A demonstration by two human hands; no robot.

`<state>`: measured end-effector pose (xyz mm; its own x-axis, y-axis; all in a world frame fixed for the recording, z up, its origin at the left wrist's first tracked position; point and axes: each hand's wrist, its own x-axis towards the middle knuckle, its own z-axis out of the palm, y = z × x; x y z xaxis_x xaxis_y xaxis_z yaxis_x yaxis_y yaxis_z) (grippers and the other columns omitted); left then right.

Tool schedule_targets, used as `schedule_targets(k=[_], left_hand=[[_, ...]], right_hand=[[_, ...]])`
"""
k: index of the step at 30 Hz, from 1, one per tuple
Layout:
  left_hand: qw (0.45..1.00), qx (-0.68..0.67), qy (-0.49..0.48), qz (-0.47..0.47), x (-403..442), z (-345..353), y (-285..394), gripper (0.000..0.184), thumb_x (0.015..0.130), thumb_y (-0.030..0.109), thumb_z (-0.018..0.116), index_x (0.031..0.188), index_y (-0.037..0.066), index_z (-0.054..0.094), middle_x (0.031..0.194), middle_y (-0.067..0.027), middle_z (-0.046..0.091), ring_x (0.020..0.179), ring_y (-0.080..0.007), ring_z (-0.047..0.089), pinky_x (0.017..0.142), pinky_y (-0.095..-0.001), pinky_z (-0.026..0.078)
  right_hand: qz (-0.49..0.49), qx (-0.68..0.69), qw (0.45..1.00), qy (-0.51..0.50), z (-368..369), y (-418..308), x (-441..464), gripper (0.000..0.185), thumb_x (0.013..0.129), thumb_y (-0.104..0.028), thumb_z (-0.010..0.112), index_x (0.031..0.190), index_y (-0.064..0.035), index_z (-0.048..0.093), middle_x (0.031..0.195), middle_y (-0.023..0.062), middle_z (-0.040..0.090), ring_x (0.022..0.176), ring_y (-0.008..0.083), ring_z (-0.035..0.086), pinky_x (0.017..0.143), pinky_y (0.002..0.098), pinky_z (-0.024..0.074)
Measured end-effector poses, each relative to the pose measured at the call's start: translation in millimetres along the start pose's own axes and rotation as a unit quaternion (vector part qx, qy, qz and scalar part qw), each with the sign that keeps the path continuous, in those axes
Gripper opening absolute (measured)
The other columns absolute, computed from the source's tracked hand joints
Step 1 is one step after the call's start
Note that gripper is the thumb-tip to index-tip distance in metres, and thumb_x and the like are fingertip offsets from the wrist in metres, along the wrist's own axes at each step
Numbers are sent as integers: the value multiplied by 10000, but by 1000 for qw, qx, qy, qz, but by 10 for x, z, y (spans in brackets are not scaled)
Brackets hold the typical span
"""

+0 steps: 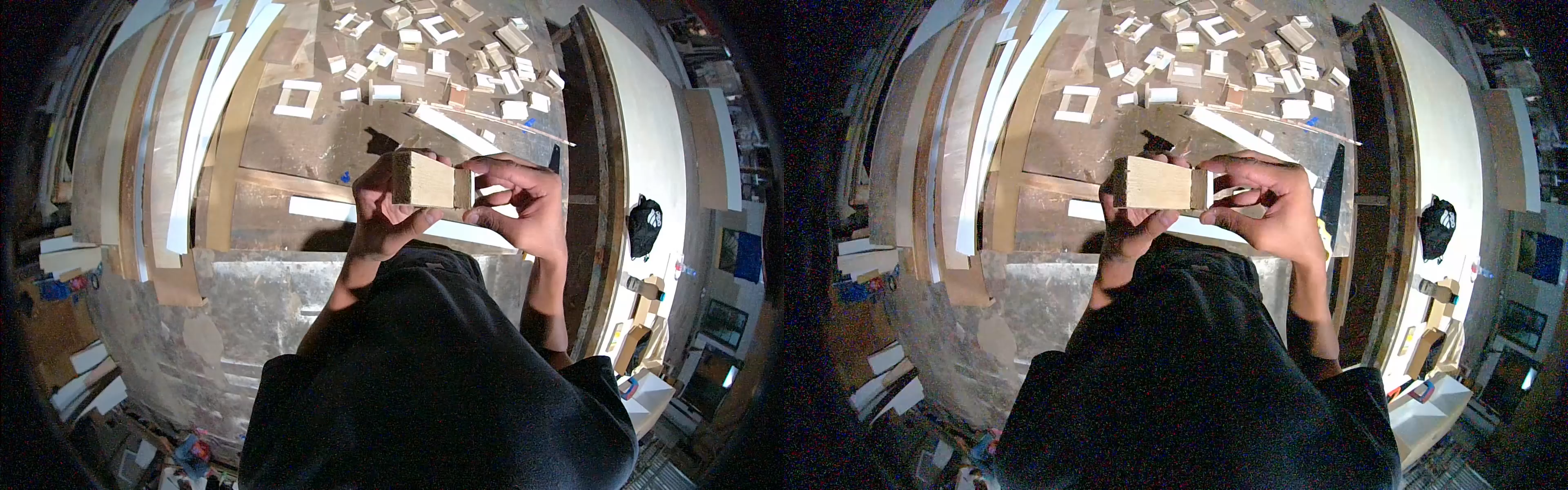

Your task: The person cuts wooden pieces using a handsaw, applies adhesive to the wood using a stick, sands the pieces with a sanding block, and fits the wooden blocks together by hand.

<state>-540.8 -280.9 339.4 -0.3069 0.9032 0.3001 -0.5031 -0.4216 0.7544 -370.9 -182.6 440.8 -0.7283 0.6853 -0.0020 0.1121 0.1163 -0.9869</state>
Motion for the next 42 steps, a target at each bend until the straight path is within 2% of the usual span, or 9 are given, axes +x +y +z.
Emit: schedule_targets(k=[6, 13, 19, 22, 24, 28, 34, 36, 42], left_hand=[[985, -132, 100, -38, 46, 60, -85, 597, 807, 14, 761, 1336, 3, 484, 1285, -171, 603, 1202, -276, 604, 1017, -428, 520], [963, -227, 123, -78, 58, 66, -26, 479, 899, -10, 633, 1350, 12, 471, 1286, -154, 602, 1192, -279, 613, 1002, -458, 544], [955, -262, 118, -78, 29, 53, -48, 454, 936, 25, 606, 1368, 22, 465, 1274, -157, 611, 1172, -282, 626, 966, -478, 574], [944, -285, 135, -102, 23, 15, -55, 431, 955, 49, 594, 1367, 26, 468, 1267, -153, 615, 1161, -278, 632, 962, -467, 581], [939, -295, 139, -111, 29, 18, -34, 419, 963, 60, 587, 1364, 26, 468, 1260, -149, 618, 1156, -275, 635, 962, -463, 583], [933, -310, 135, -120, 9, -19, -54, 390, 979, 83, 569, 1352, 27, 471, 1246, -143, 625, 1146, -262, 641, 966, -454, 584], [926, -347, 95, -113, 35, -33, -42, 365, 990, 85, 552, 1340, 18, 473, 1231, -145, 630, 1139, -247, 645, 949, -438, 598], [927, -343, 97, -115, 24, -50, -63, 366, 990, 86, 552, 1341, 18, 472, 1229, -145, 631, 1136, -244, 647, 942, -433, 602], [927, -348, 96, -105, 14, -65, -58, 364, 994, 90, 545, 1343, 15, 471, 1229, -142, 632, 1125, -235, 651, 933, -438, 607]], right_hand=[[-17, -39, 999, -4, 12, -26, 65, 509, 777, 1, 803, 1255, 50, 635, 1099, 126, 654, 941, 128, 610, 802, 283, 598], [-13, 71, 997, 35, 84, 70, 111, 438, 812, 79, 727, 1239, 17, 652, 1128, 126, 668, 962, 197, 705, 762, 267, 580], [-55, -11, 998, 34, 139, 0, 121, 443, 799, 95, 728, 1225, -10, 673, 1123, 117, 673, 959, 158, 698, 703, 219, 554], [-49, -53, 997, 14, 134, 35, 130, 431, 782, 71, 767, 1200, 41, 668, 1157, 152, 649, 992, 202, 684, 747, 250, 582], [-56, -91, 994, 37, 152, 69, 136, 416, 783, 80, 753, 1175, -58, 720, 1100, 69, 687, 811, 57, 625, 571, 175, 449], [-43, -83, 995, 31, 181, 15, 146, 379, 807, 67, 749, 1178, 27, 688, 1089, 117, 663, 939, 175, 689, 716, 238, 582], [-77, -142, 985, 55, 222, 80, 201, 369, 773, 51, 792, 1131, -20, 735, 999, 68, 680, 827, 97, 647, 609, 200, 502], [-134, -157, 975, 79, 235, 153, 221, 382, 746, 48, 810, 1102, -83, 758, 997, 33, 707, 583, 41, 492, 519, 212, 407], [-146, -146, 973, 101, 295, 195, 245, 354, 739, 46, 815, 1064, -89, 775, 985, 30, 711, 570, 49, 475, 526, 215, 414]])
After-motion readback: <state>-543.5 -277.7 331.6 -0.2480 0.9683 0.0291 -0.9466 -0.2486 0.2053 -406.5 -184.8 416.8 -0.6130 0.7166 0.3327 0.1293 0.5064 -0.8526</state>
